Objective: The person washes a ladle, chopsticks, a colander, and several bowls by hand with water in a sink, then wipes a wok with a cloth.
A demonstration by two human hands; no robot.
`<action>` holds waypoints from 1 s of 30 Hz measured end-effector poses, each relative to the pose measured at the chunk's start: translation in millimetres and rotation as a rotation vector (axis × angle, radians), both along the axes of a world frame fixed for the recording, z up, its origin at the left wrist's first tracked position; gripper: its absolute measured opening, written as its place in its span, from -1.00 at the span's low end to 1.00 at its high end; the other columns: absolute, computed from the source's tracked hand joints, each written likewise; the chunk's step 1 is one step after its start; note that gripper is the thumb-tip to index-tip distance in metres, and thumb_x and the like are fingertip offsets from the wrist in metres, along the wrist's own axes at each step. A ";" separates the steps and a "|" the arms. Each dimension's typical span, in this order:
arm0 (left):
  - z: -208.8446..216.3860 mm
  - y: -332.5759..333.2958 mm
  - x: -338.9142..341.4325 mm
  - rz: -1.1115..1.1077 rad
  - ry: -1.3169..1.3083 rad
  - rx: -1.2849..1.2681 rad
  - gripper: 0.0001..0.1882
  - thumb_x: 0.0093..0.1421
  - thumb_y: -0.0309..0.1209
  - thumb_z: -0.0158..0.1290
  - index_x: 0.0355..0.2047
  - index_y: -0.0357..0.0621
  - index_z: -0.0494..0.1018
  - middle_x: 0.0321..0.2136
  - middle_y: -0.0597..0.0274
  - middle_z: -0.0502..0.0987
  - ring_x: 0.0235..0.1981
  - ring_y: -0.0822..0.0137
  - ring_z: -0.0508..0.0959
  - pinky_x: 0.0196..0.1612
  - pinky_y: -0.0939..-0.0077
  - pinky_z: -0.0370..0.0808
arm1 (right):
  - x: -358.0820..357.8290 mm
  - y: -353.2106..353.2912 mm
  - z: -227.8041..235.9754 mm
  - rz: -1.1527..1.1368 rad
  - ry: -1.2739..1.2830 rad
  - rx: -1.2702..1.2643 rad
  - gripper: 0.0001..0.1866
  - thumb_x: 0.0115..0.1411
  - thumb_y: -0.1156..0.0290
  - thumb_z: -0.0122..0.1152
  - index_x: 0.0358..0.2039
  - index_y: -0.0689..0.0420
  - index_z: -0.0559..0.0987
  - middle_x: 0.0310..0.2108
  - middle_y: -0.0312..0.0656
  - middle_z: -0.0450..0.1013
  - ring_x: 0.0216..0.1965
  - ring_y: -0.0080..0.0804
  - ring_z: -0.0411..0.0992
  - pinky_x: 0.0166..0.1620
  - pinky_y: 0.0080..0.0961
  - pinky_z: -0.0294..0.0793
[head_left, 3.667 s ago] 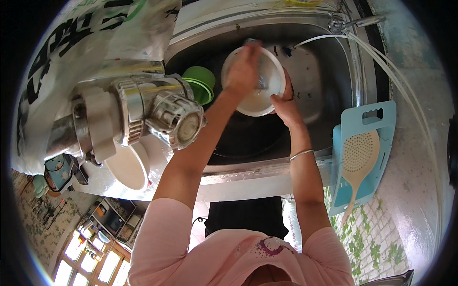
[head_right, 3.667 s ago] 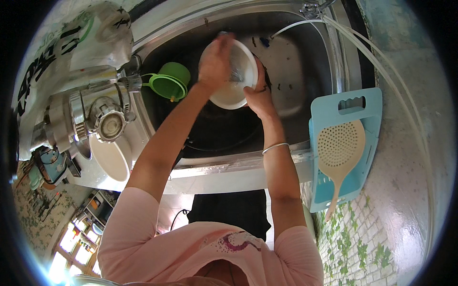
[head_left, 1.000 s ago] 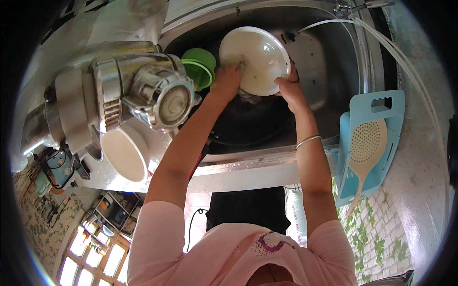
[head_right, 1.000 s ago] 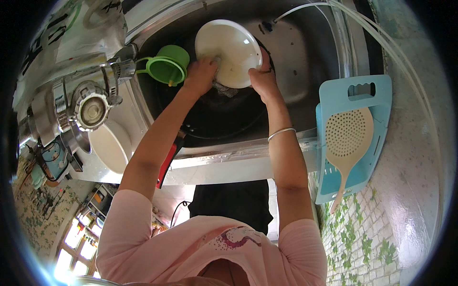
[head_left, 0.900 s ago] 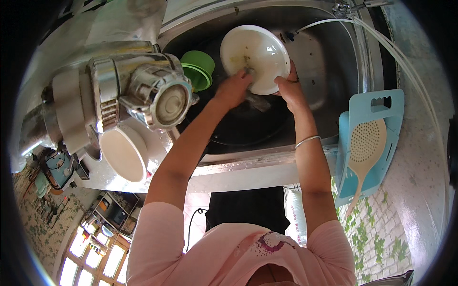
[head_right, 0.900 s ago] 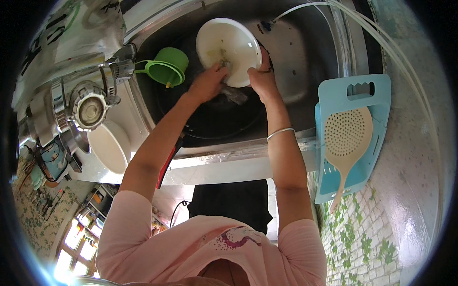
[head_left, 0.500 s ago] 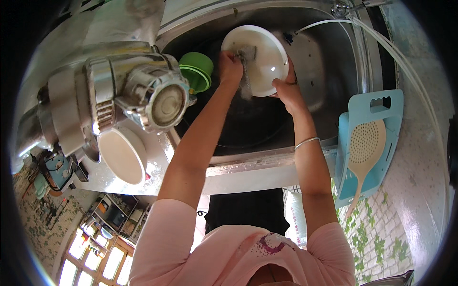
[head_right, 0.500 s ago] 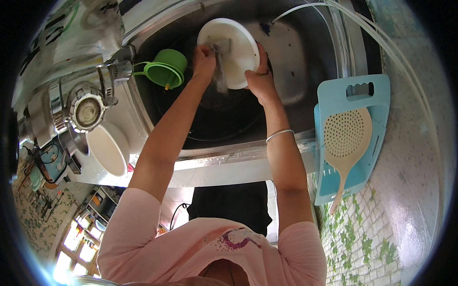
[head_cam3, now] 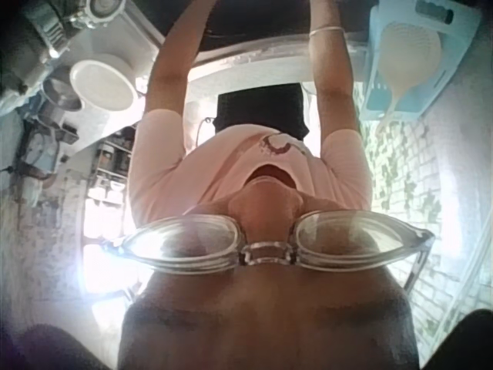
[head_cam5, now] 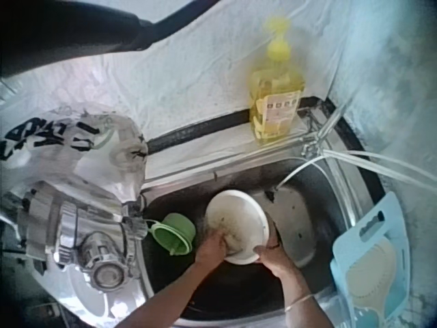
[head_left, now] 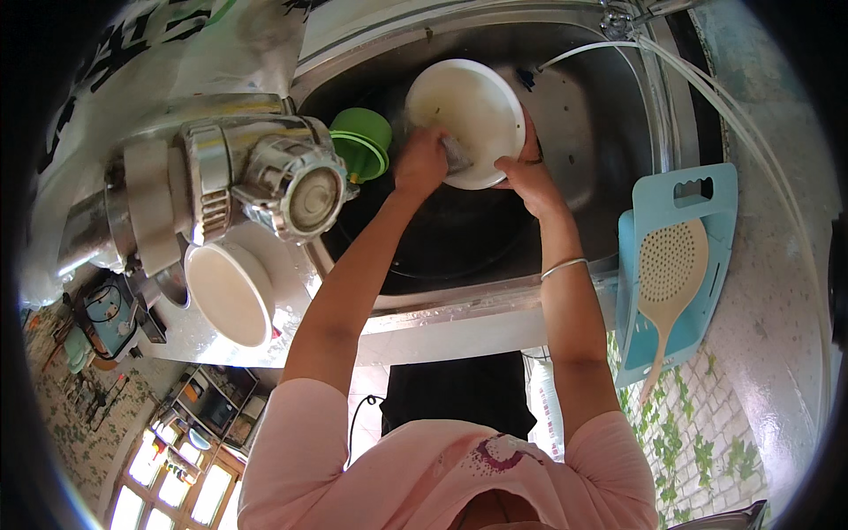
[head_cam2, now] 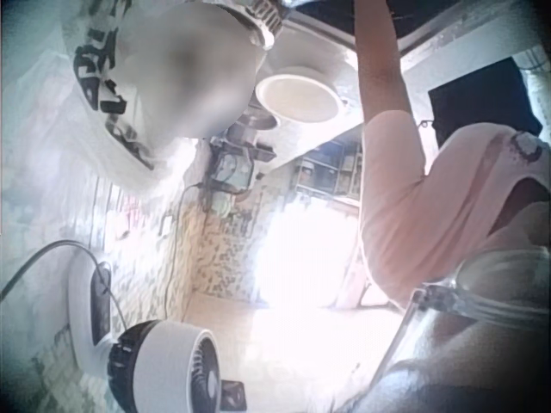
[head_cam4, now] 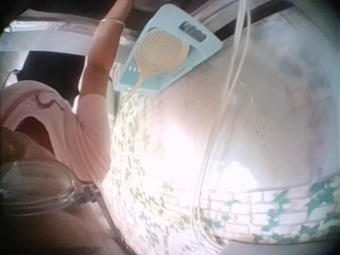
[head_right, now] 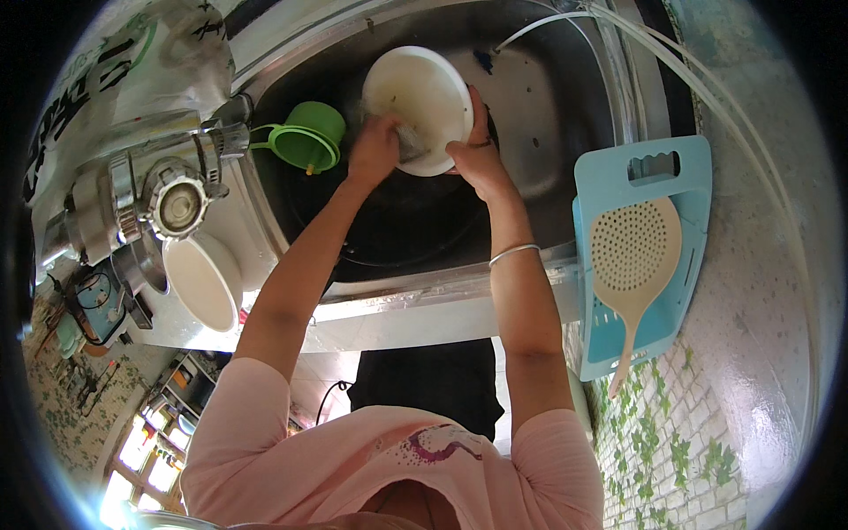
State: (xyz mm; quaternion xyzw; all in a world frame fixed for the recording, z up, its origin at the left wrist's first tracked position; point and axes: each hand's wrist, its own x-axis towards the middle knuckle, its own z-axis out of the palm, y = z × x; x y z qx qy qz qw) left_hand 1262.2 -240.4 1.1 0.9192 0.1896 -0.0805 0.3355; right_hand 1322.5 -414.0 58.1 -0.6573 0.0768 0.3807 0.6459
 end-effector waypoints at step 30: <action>21.0 -31.0 13.1 -0.537 -0.216 -0.084 -0.47 0.15 -0.45 -0.10 0.16 0.05 0.15 0.15 0.13 0.19 0.15 0.11 0.21 0.16 0.17 0.17 | -2.9 -3.0 -11.4 0.031 -0.096 -0.054 -0.15 0.00 0.64 -0.13 0.29 -0.16 -0.16 0.20 -0.11 0.01 0.14 -0.26 0.15 -0.27 -0.37 0.58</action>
